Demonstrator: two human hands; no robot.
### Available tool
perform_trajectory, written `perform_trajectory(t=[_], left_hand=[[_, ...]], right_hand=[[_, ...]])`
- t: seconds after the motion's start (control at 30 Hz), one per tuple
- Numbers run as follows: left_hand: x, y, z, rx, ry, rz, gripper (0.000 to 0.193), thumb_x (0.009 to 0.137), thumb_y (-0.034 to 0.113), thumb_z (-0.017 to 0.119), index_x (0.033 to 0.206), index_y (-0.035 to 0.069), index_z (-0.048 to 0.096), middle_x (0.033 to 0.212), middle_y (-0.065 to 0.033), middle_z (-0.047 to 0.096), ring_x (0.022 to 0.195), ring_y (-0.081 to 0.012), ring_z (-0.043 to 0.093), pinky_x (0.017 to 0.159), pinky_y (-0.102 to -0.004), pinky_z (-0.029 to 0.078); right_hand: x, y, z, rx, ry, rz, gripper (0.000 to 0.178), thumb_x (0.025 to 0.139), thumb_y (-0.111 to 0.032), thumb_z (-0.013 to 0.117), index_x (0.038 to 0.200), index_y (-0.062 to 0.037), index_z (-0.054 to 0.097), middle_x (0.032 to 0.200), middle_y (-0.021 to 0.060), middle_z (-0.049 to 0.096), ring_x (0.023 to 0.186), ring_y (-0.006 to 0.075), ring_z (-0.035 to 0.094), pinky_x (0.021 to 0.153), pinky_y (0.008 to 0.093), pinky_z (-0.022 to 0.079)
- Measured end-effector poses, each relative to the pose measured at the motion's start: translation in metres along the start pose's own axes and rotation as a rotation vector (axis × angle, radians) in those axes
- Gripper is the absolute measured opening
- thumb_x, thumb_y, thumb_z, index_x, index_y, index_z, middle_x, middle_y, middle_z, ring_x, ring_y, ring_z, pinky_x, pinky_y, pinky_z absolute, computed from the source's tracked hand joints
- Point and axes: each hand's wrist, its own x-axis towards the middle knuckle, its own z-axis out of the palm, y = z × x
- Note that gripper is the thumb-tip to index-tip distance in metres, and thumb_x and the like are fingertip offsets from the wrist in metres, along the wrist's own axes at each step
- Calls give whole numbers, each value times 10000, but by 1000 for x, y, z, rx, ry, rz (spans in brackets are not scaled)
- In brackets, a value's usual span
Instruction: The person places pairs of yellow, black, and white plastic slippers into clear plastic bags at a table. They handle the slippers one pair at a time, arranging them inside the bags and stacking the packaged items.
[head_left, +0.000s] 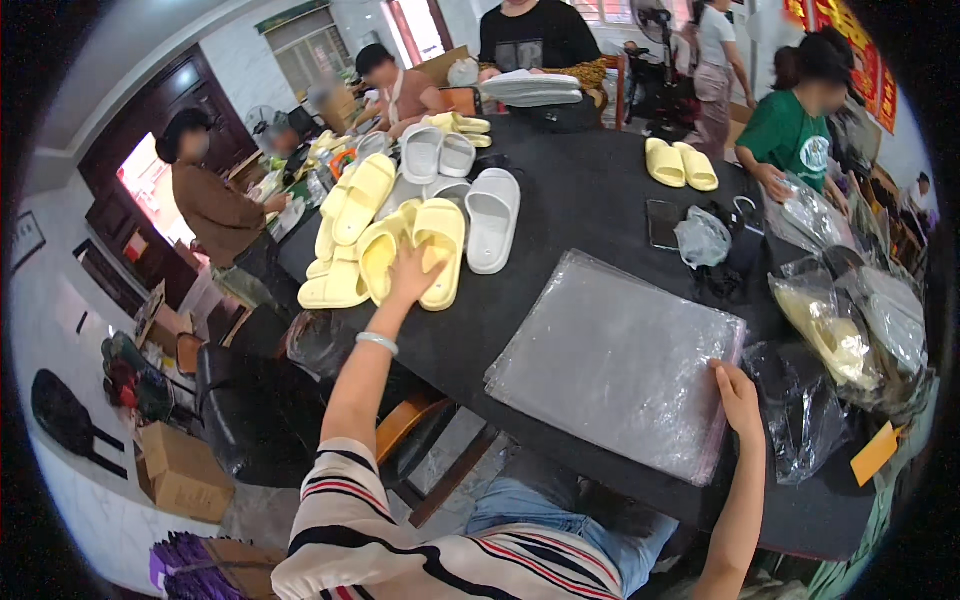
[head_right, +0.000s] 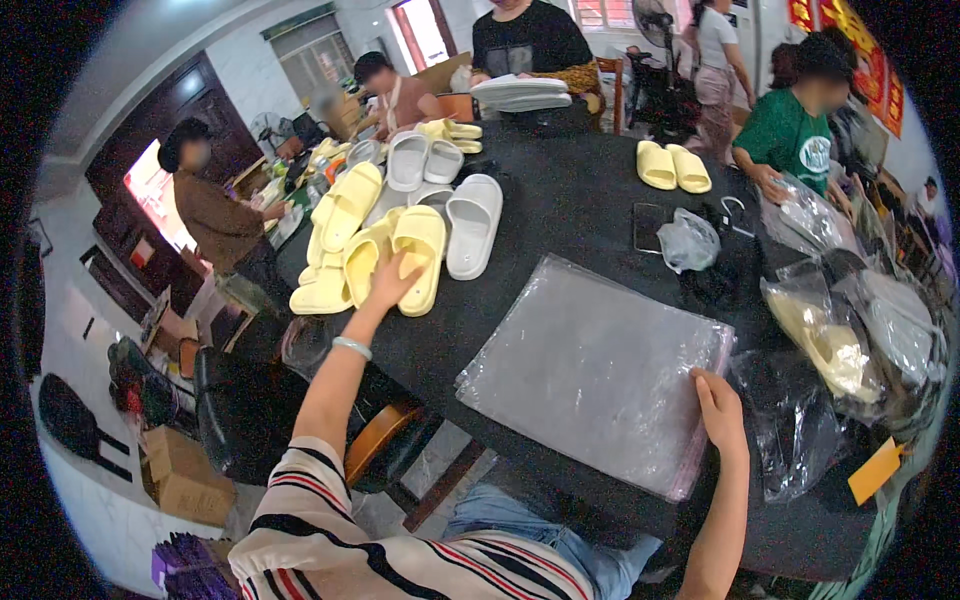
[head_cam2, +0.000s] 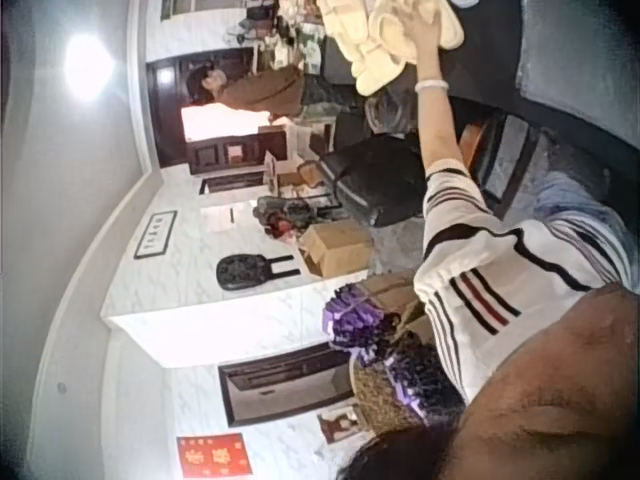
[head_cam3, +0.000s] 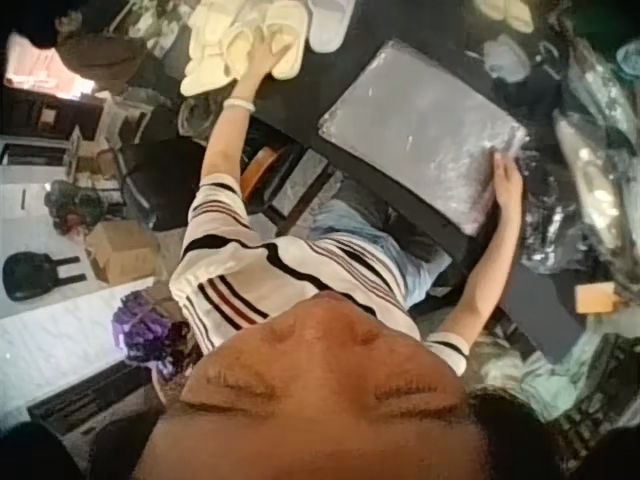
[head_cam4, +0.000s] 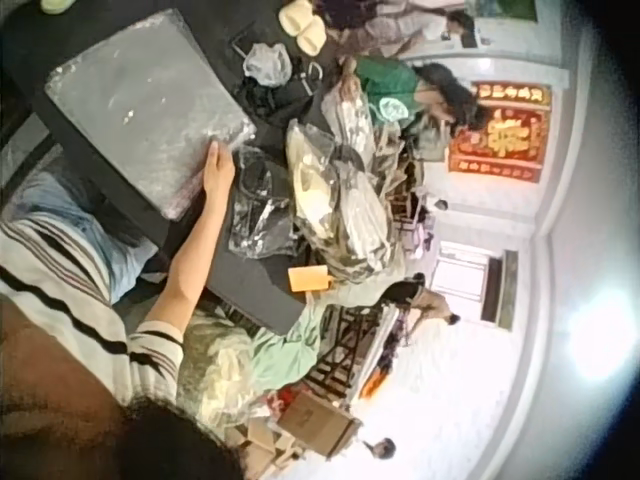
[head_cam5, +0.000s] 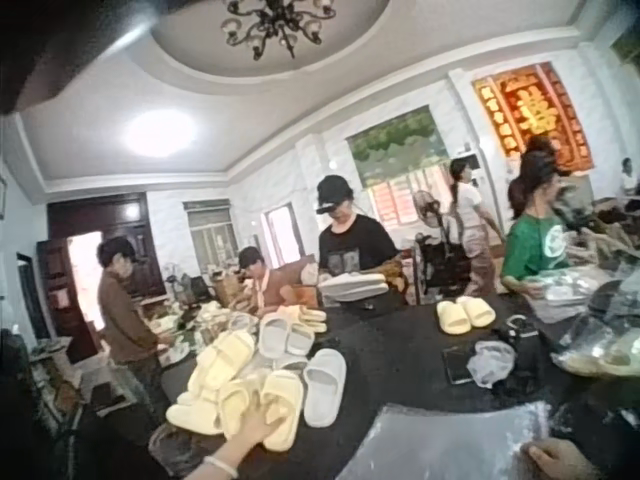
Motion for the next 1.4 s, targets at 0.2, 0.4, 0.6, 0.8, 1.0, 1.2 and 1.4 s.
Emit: perform_trajectory(t=[0.2, 0.4, 0.6, 0.8, 1.0, 1.2, 1.4], left_hand=[[-26, 51, 2, 170, -47, -143, 904, 739, 645, 653, 1446, 161, 364, 1527, -264, 102, 1404, -471, 132, 977, -775, 186], [-28, 24, 3, 289, -168, -289, 958, 709, 626, 679, 1501, 308, 244, 1547, -217, 157, 1395, -486, 180, 964, -797, 161], [-15, -20, -22, 306, -243, -283, 928, 681, 601, 697, 1480, 380, 281, 1548, -115, 247, 1401, -438, 221, 951, -817, 147], [-11, -50, -34, 307, -230, -184, 941, 652, 595, 720, 1469, 388, 304, 1537, -124, 279, 1393, -432, 254, 960, -800, 183], [-5, -55, -31, 348, -200, -116, 962, 618, 509, 772, 1460, 385, 323, 1531, -103, 282, 1376, -427, 290, 968, -784, 219], [-5, -73, -26, 334, -109, -53, 972, 600, 408, 789, 1463, 333, 348, 1509, -145, 303, 1335, -418, 347, 966, -762, 255], [3, -111, -31, 285, -48, 35, 963, 572, 411, 796, 1441, 339, 385, 1476, -129, 359, 1316, -404, 373, 978, -747, 268]], right_hand=[[-4, -12, 4, -60, 36, -51, 242, 952, -138, 533, 1110, 8, 643, 1097, 177, 658, 1013, 292, 633, 887, 335, 480], [-2, -8, 6, -59, 27, -74, 243, 952, -153, 542, 1107, 2, 646, 1104, 173, 658, 1003, 293, 634, 884, 340, 483], [-1, -15, 6, -47, 15, -47, 244, 952, -156, 543, 1105, 0, 650, 1116, 169, 659, 1013, 289, 633, 886, 343, 485], [1, -9, 12, -52, 24, -54, 232, 947, -138, 546, 1101, -1, 654, 1093, 161, 664, 993, 267, 638, 866, 327, 487], [-4, -2, 10, -44, 84, -86, 210, 936, -133, 569, 1058, 5, 670, 1085, 161, 672, 1019, 273, 637, 890, 336, 484], [-4, 4, 15, -51, 130, -140, 162, 918, -96, 575, 1003, -3, 677, 1046, 142, 683, 1002, 281, 636, 891, 347, 480], [-7, -4, 24, -165, 178, -156, 139, 890, -63, 594, 957, 9, 692, 1019, 170, 682, 972, 312, 643, 871, 364, 489]])
